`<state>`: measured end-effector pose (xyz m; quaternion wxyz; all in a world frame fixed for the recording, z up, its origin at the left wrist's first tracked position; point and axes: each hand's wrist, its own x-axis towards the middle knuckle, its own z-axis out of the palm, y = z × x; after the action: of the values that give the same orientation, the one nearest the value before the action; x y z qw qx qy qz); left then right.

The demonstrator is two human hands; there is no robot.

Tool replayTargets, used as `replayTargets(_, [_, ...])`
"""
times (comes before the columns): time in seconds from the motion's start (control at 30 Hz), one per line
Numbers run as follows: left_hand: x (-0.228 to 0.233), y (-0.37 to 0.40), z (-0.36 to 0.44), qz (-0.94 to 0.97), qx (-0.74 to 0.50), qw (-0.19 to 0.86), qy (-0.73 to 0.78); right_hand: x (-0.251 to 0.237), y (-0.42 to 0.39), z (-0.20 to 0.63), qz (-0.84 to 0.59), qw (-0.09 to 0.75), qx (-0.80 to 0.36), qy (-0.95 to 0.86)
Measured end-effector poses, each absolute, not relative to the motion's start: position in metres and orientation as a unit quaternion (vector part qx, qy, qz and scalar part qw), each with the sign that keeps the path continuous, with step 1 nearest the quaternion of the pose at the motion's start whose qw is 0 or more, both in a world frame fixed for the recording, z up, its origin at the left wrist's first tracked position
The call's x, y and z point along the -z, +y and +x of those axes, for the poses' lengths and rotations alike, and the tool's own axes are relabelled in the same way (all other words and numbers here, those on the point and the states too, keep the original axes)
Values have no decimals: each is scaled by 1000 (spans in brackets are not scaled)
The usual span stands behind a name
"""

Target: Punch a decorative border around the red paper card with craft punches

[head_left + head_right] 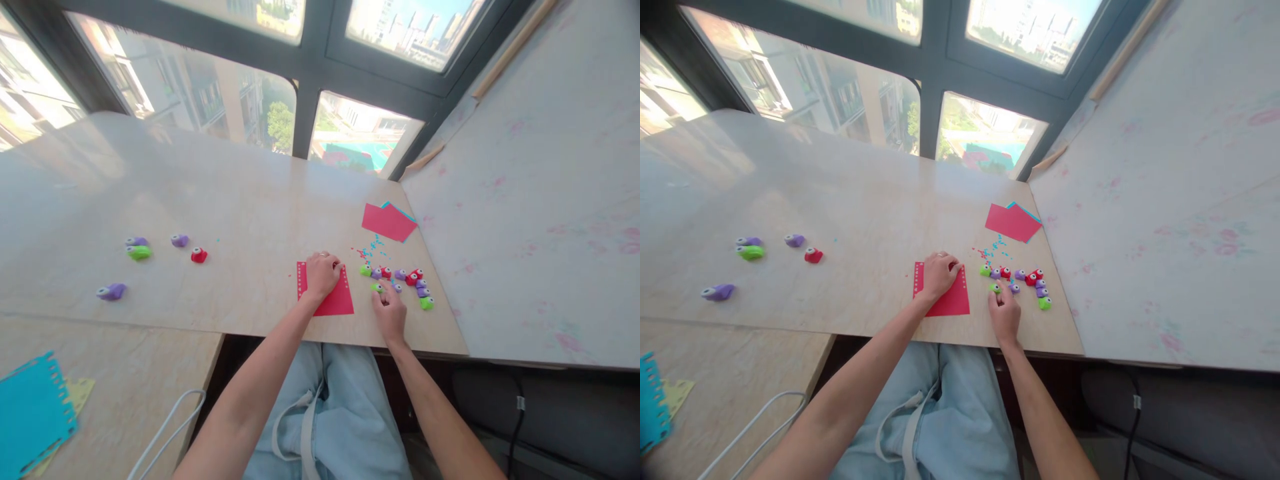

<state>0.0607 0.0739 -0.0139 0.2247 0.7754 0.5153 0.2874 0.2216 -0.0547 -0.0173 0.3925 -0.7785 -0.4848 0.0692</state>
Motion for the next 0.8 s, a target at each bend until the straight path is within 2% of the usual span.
replayTargets(0.2, [10, 74, 60, 774, -282, 227, 519, 13, -54, 219, -807, 437, -39, -396])
replayTargets(0.47, [12, 73, 60, 771, -288, 235, 517, 13, -55, 216, -785, 474, -82, -390])
replayTargets(0.8, [13, 72, 61, 767, -300, 226, 520, 19, -56, 211, -713, 355, -106, -595])
